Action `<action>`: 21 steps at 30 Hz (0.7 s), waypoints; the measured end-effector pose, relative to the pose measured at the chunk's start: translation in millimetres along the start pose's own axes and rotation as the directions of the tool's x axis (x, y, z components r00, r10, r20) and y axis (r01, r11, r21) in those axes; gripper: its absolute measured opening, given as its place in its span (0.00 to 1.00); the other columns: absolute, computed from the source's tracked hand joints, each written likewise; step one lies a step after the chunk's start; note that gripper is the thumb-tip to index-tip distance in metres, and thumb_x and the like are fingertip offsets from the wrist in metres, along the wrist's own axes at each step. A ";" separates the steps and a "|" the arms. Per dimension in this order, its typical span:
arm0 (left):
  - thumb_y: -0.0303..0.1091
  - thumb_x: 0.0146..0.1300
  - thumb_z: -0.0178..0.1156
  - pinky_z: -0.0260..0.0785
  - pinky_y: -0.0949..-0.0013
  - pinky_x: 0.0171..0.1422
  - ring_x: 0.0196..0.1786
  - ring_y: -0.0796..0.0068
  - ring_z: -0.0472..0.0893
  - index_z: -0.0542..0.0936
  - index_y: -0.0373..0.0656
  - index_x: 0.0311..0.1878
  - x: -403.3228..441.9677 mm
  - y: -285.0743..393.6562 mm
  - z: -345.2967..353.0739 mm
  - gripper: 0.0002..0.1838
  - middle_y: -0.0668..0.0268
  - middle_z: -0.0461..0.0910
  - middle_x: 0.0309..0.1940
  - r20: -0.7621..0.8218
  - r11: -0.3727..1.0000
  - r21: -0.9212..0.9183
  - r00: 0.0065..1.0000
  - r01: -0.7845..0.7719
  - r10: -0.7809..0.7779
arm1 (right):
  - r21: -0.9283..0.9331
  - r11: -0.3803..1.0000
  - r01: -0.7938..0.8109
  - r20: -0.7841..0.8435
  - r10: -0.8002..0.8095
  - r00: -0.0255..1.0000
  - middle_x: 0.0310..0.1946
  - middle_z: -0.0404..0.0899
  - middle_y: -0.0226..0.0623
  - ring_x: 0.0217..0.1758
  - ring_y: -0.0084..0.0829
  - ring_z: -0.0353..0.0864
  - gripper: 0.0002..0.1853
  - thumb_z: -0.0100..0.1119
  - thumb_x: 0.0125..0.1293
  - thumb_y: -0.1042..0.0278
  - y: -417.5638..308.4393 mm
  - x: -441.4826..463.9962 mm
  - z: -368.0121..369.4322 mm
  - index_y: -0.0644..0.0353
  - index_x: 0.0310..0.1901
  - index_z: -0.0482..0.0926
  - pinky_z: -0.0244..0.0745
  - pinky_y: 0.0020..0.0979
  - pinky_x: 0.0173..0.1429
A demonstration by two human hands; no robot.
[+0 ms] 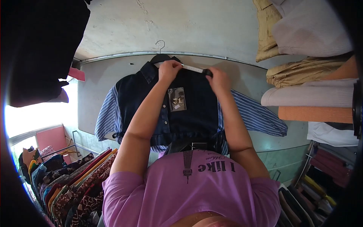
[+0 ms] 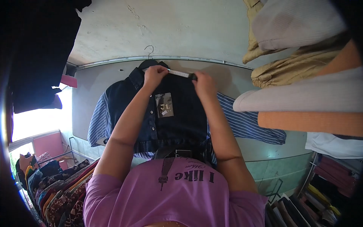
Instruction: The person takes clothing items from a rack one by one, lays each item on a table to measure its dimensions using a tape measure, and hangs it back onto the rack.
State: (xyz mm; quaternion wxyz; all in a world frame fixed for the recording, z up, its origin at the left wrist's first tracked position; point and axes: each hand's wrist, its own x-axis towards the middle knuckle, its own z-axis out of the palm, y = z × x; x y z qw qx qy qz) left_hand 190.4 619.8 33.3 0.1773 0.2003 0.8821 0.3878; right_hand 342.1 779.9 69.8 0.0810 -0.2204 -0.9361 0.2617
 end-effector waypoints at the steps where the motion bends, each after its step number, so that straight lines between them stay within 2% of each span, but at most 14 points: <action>1: 0.39 0.48 0.65 0.72 0.67 0.37 0.32 0.68 0.82 0.84 0.47 0.31 2.9 -2.5 -1.5 0.08 0.64 0.82 0.26 -0.038 0.997 0.080 0.999 0.012 -0.009 | -0.020 0.999 -0.045 -0.007 0.045 0.999 0.38 0.79 0.38 0.43 0.44 0.77 0.14 0.63 0.52 0.67 10.5 -0.5 -6.0 0.51 0.42 0.78 0.73 0.42 0.44; 2: 0.39 0.49 0.65 0.72 0.66 0.38 0.32 0.65 0.82 0.84 0.48 0.31 3.8 -3.3 -1.6 0.08 0.64 0.82 0.27 -0.077 0.987 0.160 0.997 0.027 -0.015 | -0.023 0.998 -0.050 -0.001 0.050 0.999 0.38 0.79 0.38 0.43 0.44 0.77 0.14 0.63 0.52 0.67 20.1 -2.2 -11.5 0.51 0.42 0.78 0.73 0.42 0.44; 5: 0.39 0.50 0.64 0.72 0.64 0.38 0.33 0.64 0.81 0.84 0.49 0.31 4.7 -5.6 2.8 0.08 0.65 0.82 0.27 -0.099 0.985 0.165 0.994 0.052 -0.036 | -0.052 0.973 -0.224 0.057 0.227 0.972 0.36 0.80 0.38 0.42 0.44 0.78 0.13 0.64 0.52 0.65 35.1 -8.1 -29.7 0.48 0.41 0.80 0.73 0.40 0.46; 9: 0.40 0.51 0.64 0.72 0.66 0.40 0.34 0.67 0.82 0.84 0.49 0.34 3.9 -3.2 3.8 0.09 0.65 0.83 0.29 -0.110 0.977 0.197 0.992 0.083 -0.062 | -0.103 0.967 -0.235 0.049 0.241 0.969 0.35 0.80 0.39 0.41 0.43 0.78 0.12 0.64 0.52 0.65 41.3 -12.0 -33.3 0.48 0.40 0.80 0.73 0.40 0.45; 16: 0.39 0.50 0.64 0.72 0.65 0.39 0.34 0.65 0.81 0.84 0.49 0.31 6.4 -6.4 4.2 0.08 0.65 0.82 0.27 -0.126 0.978 0.198 0.991 0.060 -0.036 | -0.088 0.980 -0.178 0.053 0.183 0.982 0.34 0.80 0.39 0.41 0.44 0.78 0.12 0.64 0.52 0.66 47.9 -13.8 -25.0 0.49 0.40 0.80 0.72 0.40 0.43; 19: 0.40 0.51 0.63 0.72 0.64 0.39 0.33 0.64 0.81 0.83 0.48 0.36 5.6 -6.0 4.6 0.11 0.64 0.82 0.28 -0.078 0.978 0.203 0.996 0.057 -0.042 | -0.078 0.981 -0.179 0.047 0.183 0.982 0.34 0.80 0.40 0.40 0.45 0.78 0.13 0.63 0.52 0.67 43.5 -14.4 -27.6 0.50 0.41 0.80 0.72 0.41 0.43; 21: 0.39 0.54 0.61 0.72 0.63 0.40 0.32 0.63 0.81 0.80 0.46 0.45 1.1 -3.2 13.8 0.15 0.61 0.81 0.30 -0.258 0.983 0.160 0.957 -0.091 0.130 | -0.073 0.979 -0.192 0.036 0.195 0.980 0.34 0.79 0.42 0.41 0.45 0.78 0.13 0.63 0.52 0.67 46.5 -15.1 -31.1 0.51 0.41 0.79 0.72 0.41 0.44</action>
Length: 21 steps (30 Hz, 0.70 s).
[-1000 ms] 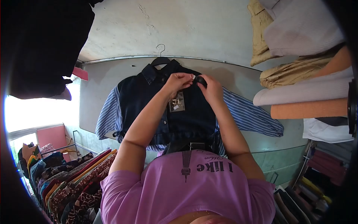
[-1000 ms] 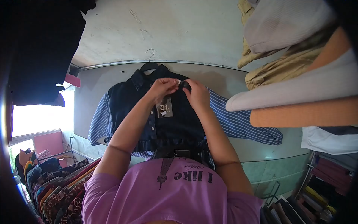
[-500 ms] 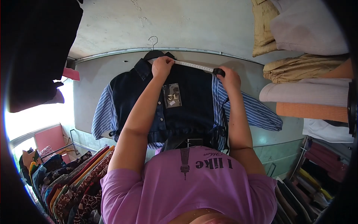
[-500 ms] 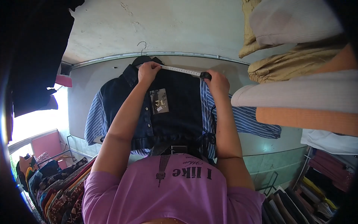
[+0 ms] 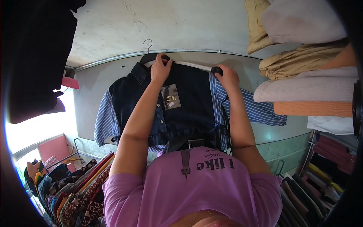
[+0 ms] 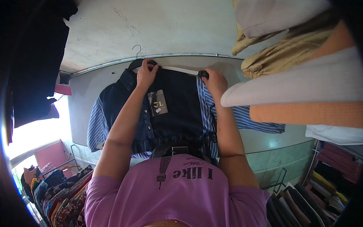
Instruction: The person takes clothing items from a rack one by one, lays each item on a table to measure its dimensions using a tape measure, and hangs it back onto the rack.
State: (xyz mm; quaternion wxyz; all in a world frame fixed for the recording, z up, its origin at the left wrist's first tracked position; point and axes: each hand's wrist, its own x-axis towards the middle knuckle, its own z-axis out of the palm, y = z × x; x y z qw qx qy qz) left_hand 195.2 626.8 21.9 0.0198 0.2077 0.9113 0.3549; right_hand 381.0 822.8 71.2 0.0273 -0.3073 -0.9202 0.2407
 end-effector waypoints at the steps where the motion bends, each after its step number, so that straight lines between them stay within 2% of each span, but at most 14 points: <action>1: 0.39 0.54 0.61 0.72 0.63 0.40 0.32 0.63 0.81 0.80 0.46 0.45 -3.1 8.1 3.0 0.15 0.61 0.81 0.30 0.005 1.000 -0.001 1.000 -0.008 0.008 | 0.067 0.997 0.039 -0.042 -0.036 0.998 0.36 0.79 0.42 0.41 0.45 0.78 0.14 0.64 0.51 0.67 5.1 -0.1 -0.6 0.53 0.42 0.78 0.72 0.40 0.44; 3: 0.37 0.59 0.57 0.72 0.63 0.40 0.31 0.63 0.80 0.75 0.45 0.51 -12.2 33.7 9.6 0.16 0.59 0.80 0.32 0.065 0.955 -0.237 0.978 -0.177 0.198 | 0.134 0.989 0.068 -0.093 -0.056 0.994 0.37 0.79 0.43 0.42 0.45 0.78 0.15 0.64 0.51 0.67 10.5 -4.4 -3.6 0.55 0.42 0.78 0.72 0.39 0.45; 5: 0.34 0.65 0.51 0.72 0.70 0.41 0.33 0.73 0.78 0.73 0.43 0.54 -19.9 62.2 15.9 0.15 0.62 0.80 0.35 0.472 0.933 -0.357 0.854 -0.043 0.219 | 0.192 0.974 0.119 -0.137 -0.094 0.986 0.36 0.79 0.43 0.41 0.46 0.77 0.14 0.64 0.51 0.69 12.1 -9.8 -9.5 0.58 0.41 0.77 0.71 0.39 0.44; 6: 0.36 0.68 0.49 0.73 0.72 0.40 0.33 0.76 0.77 0.75 0.41 0.52 -27.2 75.4 23.6 0.14 0.64 0.79 0.35 0.533 0.884 -0.464 0.814 0.054 0.230 | 0.191 0.975 0.113 -0.146 -0.085 0.986 0.36 0.79 0.43 0.41 0.46 0.77 0.14 0.64 0.51 0.69 14.1 -11.8 -10.8 0.58 0.41 0.77 0.71 0.39 0.44; 7: 0.36 0.68 0.49 0.73 0.72 0.40 0.33 0.76 0.77 0.75 0.41 0.52 -29.7 83.6 33.2 0.14 0.64 0.79 0.35 0.535 0.882 -0.468 0.809 0.045 0.242 | 0.205 0.969 0.141 -0.132 -0.115 0.985 0.36 0.79 0.44 0.41 0.46 0.77 0.14 0.64 0.51 0.70 16.1 -13.6 -10.5 0.58 0.41 0.77 0.71 0.39 0.44; 9: 0.34 0.67 0.50 0.73 0.74 0.40 0.35 0.79 0.78 0.76 0.38 0.50 -33.5 91.2 53.6 0.13 0.65 0.80 0.35 0.795 0.738 -0.454 0.601 0.499 0.082 | 0.211 0.971 0.109 -0.064 -0.098 0.993 0.36 0.79 0.44 0.41 0.47 0.77 0.14 0.63 0.51 0.72 3.9 -22.2 -23.9 0.59 0.42 0.76 0.71 0.39 0.44; 11: 0.33 0.65 0.53 0.73 0.76 0.40 0.36 0.80 0.78 0.77 0.36 0.49 -34.9 96.0 63.0 0.13 0.65 0.80 0.35 0.802 0.741 -0.455 0.590 0.494 0.099 | 0.116 0.953 0.281 -0.198 -0.255 0.946 0.36 0.78 0.45 0.42 0.47 0.77 0.14 0.62 0.52 0.73 42.2 -15.7 13.2 0.59 0.42 0.76 0.70 0.38 0.45; 13: 0.33 0.59 0.62 0.69 0.81 0.33 0.27 0.82 0.75 0.80 0.36 0.39 -37.1 98.9 71.3 0.10 0.69 0.78 0.26 0.767 0.705 -0.447 0.641 0.551 -0.014 | 0.142 0.962 0.235 -0.210 -0.203 0.956 0.36 0.78 0.44 0.41 0.46 0.77 0.14 0.62 0.52 0.72 59.6 -9.4 32.5 0.59 0.42 0.76 0.70 0.39 0.45; 14: 0.34 0.55 0.65 0.68 0.79 0.32 0.27 0.83 0.75 0.82 0.37 0.36 -35.9 96.9 75.3 0.11 0.70 0.78 0.25 0.784 0.716 -0.420 0.620 0.557 -0.023 | 0.156 0.965 0.212 -0.216 -0.176 0.960 0.35 0.78 0.44 0.41 0.46 0.77 0.14 0.62 0.52 0.72 47.3 -10.0 21.5 0.59 0.42 0.76 0.69 0.40 0.44; 15: 0.34 0.55 0.65 0.68 0.79 0.32 0.27 0.83 0.75 0.82 0.37 0.36 -35.1 95.5 79.7 0.11 0.70 0.78 0.25 0.789 0.724 -0.417 0.615 0.550 -0.012 | 0.234 0.951 0.202 -0.096 -0.184 0.978 0.35 0.78 0.44 0.40 0.46 0.77 0.14 0.62 0.52 0.71 40.6 -20.3 5.8 0.59 0.42 0.76 0.69 0.40 0.44; 18: 0.41 0.50 0.67 0.71 0.68 0.37 0.31 0.75 0.80 0.83 0.41 0.34 -36.5 85.0 91.5 0.13 0.65 0.82 0.27 0.571 0.890 -0.392 0.820 0.234 0.035 | -0.147 0.968 0.202 -0.363 -0.243 0.899 0.32 0.77 0.46 0.39 0.46 0.77 0.14 0.62 0.52 0.66 60.7 -17.9 37.4 0.61 0.40 0.76 0.70 0.42 0.44; 19: 0.42 0.50 0.66 0.72 0.65 0.39 0.34 0.69 0.81 0.83 0.44 0.35 -38.5 87.8 90.6 0.13 0.63 0.82 0.29 0.505 0.962 -0.263 0.860 0.069 0.076 | -0.180 0.972 0.152 -0.417 -0.216 0.883 0.32 0.77 0.45 0.39 0.46 0.77 0.14 0.62 0.52 0.66 63.1 -18.3 40.9 0.61 0.40 0.76 0.70 0.43 0.44; 20: 0.44 0.51 0.64 0.72 0.62 0.42 0.37 0.62 0.81 0.84 0.47 0.36 -40.5 92.0 88.4 0.13 0.61 0.83 0.31 0.435 0.992 -0.101 0.893 -0.079 0.116 | 0.068 0.993 0.100 -0.318 -0.073 0.945 0.34 0.78 0.44 0.39 0.46 0.78 0.13 0.60 0.53 0.65 72.0 -19.0 38.6 0.62 0.39 0.76 0.72 0.43 0.43; 21: 0.44 0.51 0.63 0.72 0.61 0.43 0.39 0.60 0.81 0.83 0.47 0.36 -41.5 93.9 88.9 0.13 0.60 0.82 0.33 0.444 0.995 -0.009 0.892 -0.098 0.091 | 0.024 0.999 0.029 -0.240 -0.023 0.970 0.37 0.79 0.42 0.35 0.45 0.80 0.11 0.58 0.55 0.61 86.0 -27.2 32.8 0.58 0.36 0.78 0.75 0.41 0.41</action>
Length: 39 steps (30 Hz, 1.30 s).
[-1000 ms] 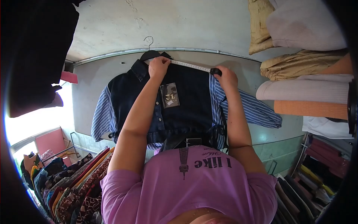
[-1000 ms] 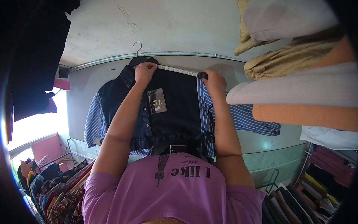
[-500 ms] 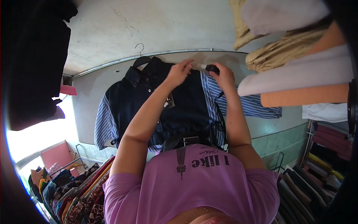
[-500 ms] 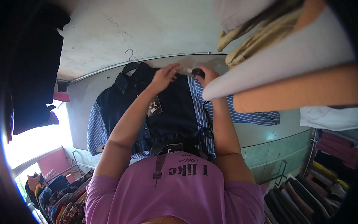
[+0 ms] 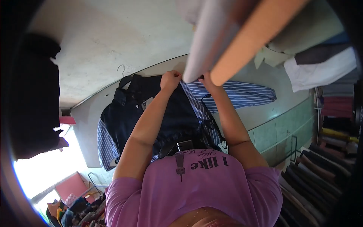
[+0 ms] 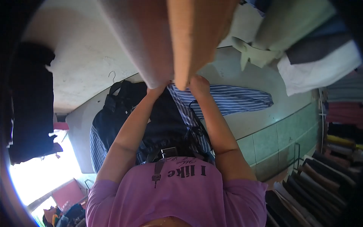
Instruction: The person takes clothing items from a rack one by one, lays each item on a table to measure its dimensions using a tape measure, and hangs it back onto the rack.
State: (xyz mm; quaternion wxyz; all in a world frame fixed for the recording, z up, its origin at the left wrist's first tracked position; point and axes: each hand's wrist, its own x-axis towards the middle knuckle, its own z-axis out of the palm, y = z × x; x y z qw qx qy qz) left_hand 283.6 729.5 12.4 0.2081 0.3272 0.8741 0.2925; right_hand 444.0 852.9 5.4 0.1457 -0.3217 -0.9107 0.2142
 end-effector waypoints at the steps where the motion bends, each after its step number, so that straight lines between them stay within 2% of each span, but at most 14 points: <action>1: 0.45 0.52 0.61 0.72 0.59 0.44 0.40 0.57 0.81 0.83 0.48 0.37 0.5 0.7 2.1 0.14 0.59 0.82 0.34 0.009 0.996 0.091 1.000 0.023 -0.024 | -0.014 1.000 -0.005 -0.055 0.005 0.999 0.36 0.79 0.42 0.37 0.45 0.79 0.10 0.60 0.53 0.63 0.0 -10.0 -22.5 0.56 0.37 0.79 0.74 0.41 0.42; 2: 0.45 0.53 0.60 0.72 0.58 0.45 0.42 0.56 0.80 0.83 0.48 0.39 10.8 -15.9 12.9 0.15 0.57 0.82 0.36 0.066 0.993 0.111 0.997 0.040 -0.048 | -0.031 0.999 -0.016 -0.111 0.012 0.994 0.35 0.79 0.41 0.39 0.45 0.79 0.11 0.63 0.51 0.66 0.6 -17.8 -45.9 0.55 0.37 0.79 0.73 0.41 0.43; 3: 0.48 0.52 0.59 0.72 0.56 0.48 0.46 0.55 0.80 0.82 0.47 0.41 13.4 -15.3 15.1 0.18 0.54 0.81 0.40 0.056 0.984 0.164 0.995 0.071 -0.081 | -0.047 0.971 -0.233 0.065 0.236 0.970 0.36 0.80 0.40 0.43 0.44 0.77 0.14 0.66 0.47 0.70 0.4 -20.0 -71.9 0.52 0.39 0.79 0.72 0.41 0.46; 4: 0.53 0.49 0.61 0.71 0.57 0.49 0.47 0.55 0.79 0.81 0.46 0.43 16.0 -15.8 15.9 0.23 0.54 0.80 0.42 0.106 0.976 0.187 0.985 0.111 -0.132 | -0.054 0.963 -0.265 0.040 0.268 0.963 0.36 0.80 0.40 0.43 0.44 0.77 0.14 0.66 0.47 0.70 16.2 -27.6 -83.7 0.52 0.39 0.79 0.72 0.41 0.46; 6: 0.45 0.50 0.64 0.71 0.59 0.44 0.41 0.57 0.80 0.83 0.49 0.37 -2.1 7.2 7.7 0.14 0.57 0.82 0.35 -0.022 0.962 0.212 0.985 0.170 -0.170 | -0.102 0.952 -0.289 -0.012 0.289 0.957 0.37 0.80 0.40 0.44 0.44 0.77 0.15 0.65 0.47 0.69 63.1 -50.1 -112.5 0.51 0.40 0.80 0.72 0.41 0.46; 10: 0.45 0.52 0.63 0.72 0.63 0.41 0.38 0.64 0.82 0.83 0.47 0.35 -8.7 15.2 4.9 0.12 0.63 0.83 0.32 0.027 0.989 0.115 0.995 0.089 -0.093 | -0.225 0.868 -0.443 -0.082 0.436 0.896 0.38 0.80 0.40 0.43 0.44 0.78 0.16 0.66 0.46 0.69 160.2 -86.6 -166.5 0.48 0.40 0.80 0.73 0.41 0.46; 15: 0.44 0.52 0.64 0.72 0.66 0.41 0.37 0.68 0.82 0.83 0.46 0.35 -6.2 17.0 8.3 0.13 0.64 0.83 0.32 0.001 0.974 0.217 0.998 0.060 -0.062 | -0.309 0.765 -0.565 -0.124 0.557 0.821 0.38 0.80 0.39 0.43 0.42 0.78 0.15 0.67 0.47 0.68 238.9 -109.2 -213.7 0.47 0.40 0.80 0.74 0.41 0.47; 18: 0.45 0.53 0.64 0.72 0.66 0.41 0.37 0.68 0.82 0.83 0.46 0.36 -2.0 12.6 13.3 0.14 0.64 0.83 0.31 -0.006 0.957 0.272 0.995 0.098 -0.100 | -0.304 0.726 -0.617 -0.185 0.591 0.786 0.37 0.80 0.39 0.44 0.41 0.79 0.14 0.67 0.47 0.68 253.5 -113.1 -223.5 0.45 0.39 0.81 0.74 0.40 0.47; 25: 0.45 0.52 0.64 0.72 0.67 0.41 0.36 0.69 0.82 0.83 0.44 0.36 0.7 4.6 16.9 0.14 0.64 0.83 0.31 -0.041 0.964 0.252 0.996 0.089 -0.081 | -0.292 0.734 -0.613 -0.094 0.616 0.782 0.38 0.80 0.35 0.44 0.40 0.79 0.17 0.69 0.44 0.71 253.6 -114.0 -235.8 0.46 0.39 0.81 0.74 0.38 0.48; 29: 0.45 0.53 0.63 0.72 0.67 0.42 0.37 0.68 0.82 0.83 0.44 0.36 1.7 -0.6 19.1 0.15 0.63 0.83 0.32 -0.049 0.968 0.238 0.996 0.078 -0.068 | -0.313 0.769 -0.558 -0.114 0.553 0.825 0.38 0.81 0.35 0.42 0.40 0.79 0.17 0.69 0.43 0.72 257.3 -118.5 -233.1 0.46 0.39 0.81 0.74 0.37 0.48; 32: 0.45 0.56 0.59 0.71 0.65 0.44 0.38 0.64 0.81 0.81 0.43 0.41 -1.2 1.1 17.0 0.16 0.60 0.82 0.33 -0.019 0.979 0.204 1.000 0.007 -0.003 | -0.237 0.797 -0.555 -0.099 0.548 0.830 0.38 0.80 0.37 0.41 0.41 0.79 0.17 0.68 0.44 0.72 249.7 -116.3 -232.1 0.48 0.39 0.81 0.74 0.37 0.46; 36: 0.40 0.60 0.55 0.69 0.62 0.50 0.43 0.61 0.79 0.77 0.44 0.47 -17.5 23.7 11.5 0.15 0.59 0.80 0.39 -0.054 0.986 0.137 0.993 -0.094 0.102 | -0.130 0.907 -0.401 -0.122 0.387 0.914 0.33 0.80 0.42 0.39 0.46 0.78 0.16 0.65 0.47 0.71 219.3 -121.8 -234.8 0.53 0.41 0.79 0.72 0.39 0.43; 38: 0.35 0.61 0.54 0.68 0.60 0.52 0.41 0.58 0.78 0.77 0.43 0.45 -18.3 35.2 11.0 0.11 0.58 0.79 0.39 -0.068 0.823 0.207 0.832 -0.528 0.551 | -0.031 0.935 -0.353 -0.311 0.326 0.893 0.33 0.79 0.45 0.36 0.46 0.79 0.16 0.65 0.48 0.69 201.2 -125.8 -228.6 0.55 0.42 0.79 0.72 0.38 0.40; 39: 0.31 0.60 0.54 0.66 0.59 0.53 0.39 0.57 0.78 0.78 0.43 0.43 -14.5 34.9 17.2 0.10 0.58 0.80 0.36 -0.044 0.794 0.149 0.799 -0.589 0.600 | -0.028 0.935 -0.353 -0.309 0.328 0.893 0.33 0.79 0.45 0.36 0.46 0.79 0.16 0.65 0.48 0.69 191.1 -128.4 -223.7 0.55 0.42 0.79 0.72 0.38 0.40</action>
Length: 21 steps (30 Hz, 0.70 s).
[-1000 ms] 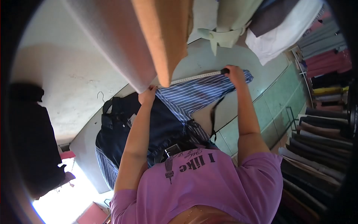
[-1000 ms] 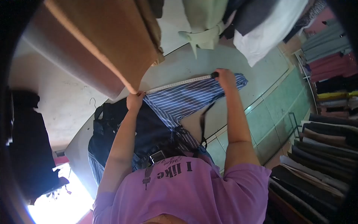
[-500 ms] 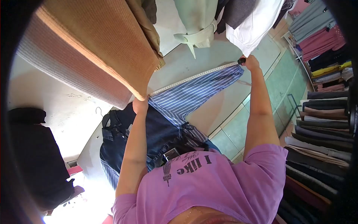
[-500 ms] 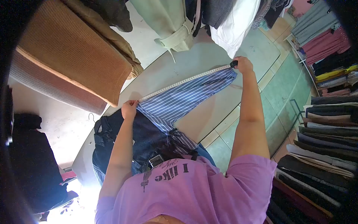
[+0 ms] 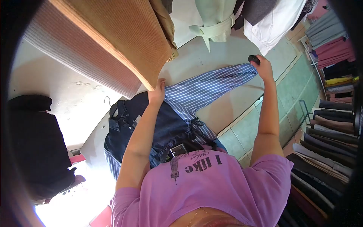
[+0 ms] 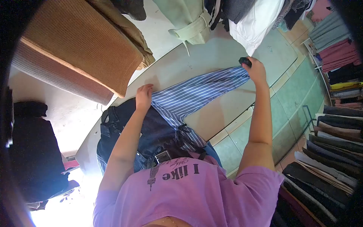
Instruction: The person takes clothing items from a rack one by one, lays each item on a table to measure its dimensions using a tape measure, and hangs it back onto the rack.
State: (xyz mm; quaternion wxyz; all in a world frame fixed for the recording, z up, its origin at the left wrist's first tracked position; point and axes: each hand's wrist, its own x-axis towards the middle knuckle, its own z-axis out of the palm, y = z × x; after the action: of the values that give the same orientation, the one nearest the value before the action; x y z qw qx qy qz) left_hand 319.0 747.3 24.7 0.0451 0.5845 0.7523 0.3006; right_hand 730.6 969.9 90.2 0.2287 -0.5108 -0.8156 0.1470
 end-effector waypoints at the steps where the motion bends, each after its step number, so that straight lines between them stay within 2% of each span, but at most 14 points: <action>1: 0.31 0.60 0.54 0.66 0.59 0.53 0.39 0.57 0.78 0.78 0.43 0.43 5.1 -0.6 5.1 0.10 0.58 0.80 0.36 0.002 1.000 0.002 1.000 0.000 0.000 | 0.097 0.991 -0.088 -0.047 0.093 0.995 0.32 0.80 0.45 0.34 0.42 0.79 0.15 0.65 0.50 0.68 -11.3 -7.6 3.2 0.59 0.42 0.78 0.72 0.35 0.37; 3: 0.32 0.58 0.56 0.68 0.60 0.50 0.38 0.58 0.79 0.79 0.41 0.40 17.3 0.6 14.2 0.08 0.58 0.80 0.36 0.289 0.999 -0.037 0.956 -0.039 0.048 | 0.199 0.965 -0.170 -0.083 0.189 0.978 0.32 0.80 0.44 0.31 0.38 0.80 0.15 0.65 0.52 0.68 -27.8 -22.3 15.8 0.62 0.42 0.77 0.73 0.32 0.35; 5: 0.32 0.57 0.57 0.70 0.60 0.46 0.38 0.58 0.79 0.80 0.41 0.37 30.3 17.2 10.5 0.07 0.58 0.80 0.36 0.387 0.991 -0.074 0.919 0.109 -0.072 | 0.719 0.651 -0.244 0.054 0.299 0.953 0.31 0.79 0.39 0.28 0.26 0.78 0.15 0.63 0.55 0.68 -35.8 -40.5 44.4 0.67 0.41 0.76 0.72 0.25 0.31; 7: 0.32 0.56 0.59 0.71 0.61 0.44 0.38 0.59 0.80 0.80 0.44 0.37 43.2 26.5 9.7 0.07 0.59 0.81 0.38 0.728 0.995 -0.022 0.684 0.097 -0.051 | 0.791 0.539 -0.290 0.161 0.275 0.948 0.30 0.78 0.33 0.28 0.20 0.76 0.15 0.62 0.56 0.67 -45.8 -56.8 69.8 0.69 0.41 0.76 0.71 0.21 0.30; 8: 0.32 0.56 0.59 0.71 0.61 0.44 0.38 0.59 0.80 0.80 0.44 0.37 50.0 31.7 12.3 0.07 0.59 0.81 0.38 0.731 0.995 -0.019 0.681 0.094 -0.050 | 0.793 0.535 -0.292 0.161 0.279 0.947 0.30 0.78 0.33 0.28 0.20 0.76 0.15 0.62 0.56 0.67 -43.0 -65.0 82.3 0.69 0.41 0.76 0.71 0.21 0.30; 10: 0.33 0.55 0.59 0.72 0.59 0.44 0.41 0.58 0.80 0.79 0.46 0.36 59.6 40.9 18.4 0.06 0.61 0.79 0.36 0.471 0.934 0.289 0.818 0.210 -0.330 | 0.717 0.565 -0.408 0.234 0.356 0.905 0.29 0.78 0.34 0.28 0.20 0.76 0.16 0.62 0.56 0.65 -41.4 -76.5 99.8 0.68 0.41 0.76 0.70 0.21 0.29; 11: 0.33 0.55 0.59 0.72 0.59 0.44 0.41 0.58 0.80 0.79 0.46 0.36 60.2 42.5 19.4 0.06 0.61 0.79 0.36 0.474 0.933 0.294 0.817 0.206 -0.330 | 0.720 0.559 -0.411 0.236 0.360 0.903 0.29 0.78 0.34 0.28 0.20 0.76 0.16 0.62 0.56 0.65 -40.1 -78.0 101.5 0.68 0.41 0.76 0.70 0.21 0.29; 13: 0.30 0.55 0.57 0.73 0.59 0.44 0.41 0.57 0.79 0.79 0.46 0.35 59.6 44.5 22.1 0.04 0.61 0.79 0.37 0.108 0.968 0.123 0.967 0.218 -0.232 | 0.700 0.536 -0.472 0.181 0.506 0.843 0.28 0.78 0.37 0.27 0.24 0.77 0.17 0.62 0.56 0.62 -37.4 -79.4 102.6 0.67 0.40 0.76 0.70 0.25 0.30; 14: 0.29 0.56 0.57 0.73 0.60 0.44 0.40 0.55 0.79 0.79 0.45 0.36 56.4 42.6 29.9 0.05 0.60 0.78 0.37 0.041 0.981 0.042 0.980 0.191 -0.193 | 0.699 0.533 -0.477 0.186 0.508 0.841 0.28 0.78 0.37 0.27 0.24 0.77 0.17 0.62 0.56 0.62 -37.7 -82.5 105.2 0.67 0.40 0.76 0.70 0.25 0.30; 16: 0.30 0.56 0.57 0.73 0.61 0.44 0.39 0.59 0.79 0.79 0.46 0.38 46.2 41.2 41.0 0.06 0.60 0.78 0.37 0.096 0.988 -0.095 0.989 0.121 -0.112 | 0.532 0.775 -0.342 -0.026 0.419 0.908 0.27 0.78 0.42 0.26 0.31 0.77 0.17 0.63 0.54 0.62 -41.8 -83.7 110.6 0.66 0.39 0.76 0.70 0.30 0.31; 17: 0.32 0.56 0.58 0.73 0.63 0.43 0.38 0.62 0.79 0.79 0.47 0.40 40.4 44.2 42.4 0.08 0.60 0.79 0.38 0.136 0.971 -0.234 0.990 0.057 -0.026 | 0.532 0.774 -0.342 -0.025 0.418 0.908 0.27 0.78 0.42 0.26 0.31 0.77 0.17 0.63 0.54 0.62 -53.9 -84.8 107.7 0.66 0.39 0.76 0.70 0.30 0.31; 19: 0.35 0.60 0.59 0.72 0.72 0.40 0.36 0.76 0.78 0.78 0.41 0.41 25.4 56.3 48.6 0.10 0.65 0.78 0.33 0.511 0.862 -0.399 0.857 0.312 -0.074 | 0.525 0.788 -0.321 0.049 0.349 0.936 0.27 0.78 0.45 0.26 0.36 0.77 0.16 0.63 0.53 0.61 -90.0 -95.2 103.0 0.65 0.38 0.75 0.70 0.34 0.31; 20: 0.35 0.60 0.59 0.72 0.72 0.40 0.36 0.76 0.78 0.78 0.41 0.41 19.6 66.8 47.7 0.10 0.65 0.78 0.33 0.513 0.863 -0.394 0.855 0.315 -0.078 | 0.500 0.819 -0.281 0.043 0.301 0.953 0.27 0.78 0.46 0.26 0.38 0.78 0.15 0.63 0.53 0.62 -115.7 -100.4 98.1 0.64 0.37 0.75 0.70 0.35 0.31; 21: 0.35 0.61 0.59 0.72 0.74 0.40 0.35 0.77 0.78 0.78 0.39 0.41 16.0 79.8 44.0 0.10 0.67 0.78 0.34 0.710 0.650 -0.473 0.694 0.595 -0.119 | 0.475 0.847 -0.238 0.038 0.251 0.967 0.27 0.78 0.46 0.27 0.40 0.78 0.14 0.63 0.53 0.62 -138.9 -105.1 97.1 0.64 0.36 0.74 0.71 0.36 0.31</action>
State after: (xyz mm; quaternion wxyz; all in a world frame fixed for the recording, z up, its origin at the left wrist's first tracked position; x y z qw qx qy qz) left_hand 400.5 790.2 33.7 0.5602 0.4189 0.6368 0.3244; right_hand 612.7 814.3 49.8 0.3368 -0.5404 -0.6797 0.3640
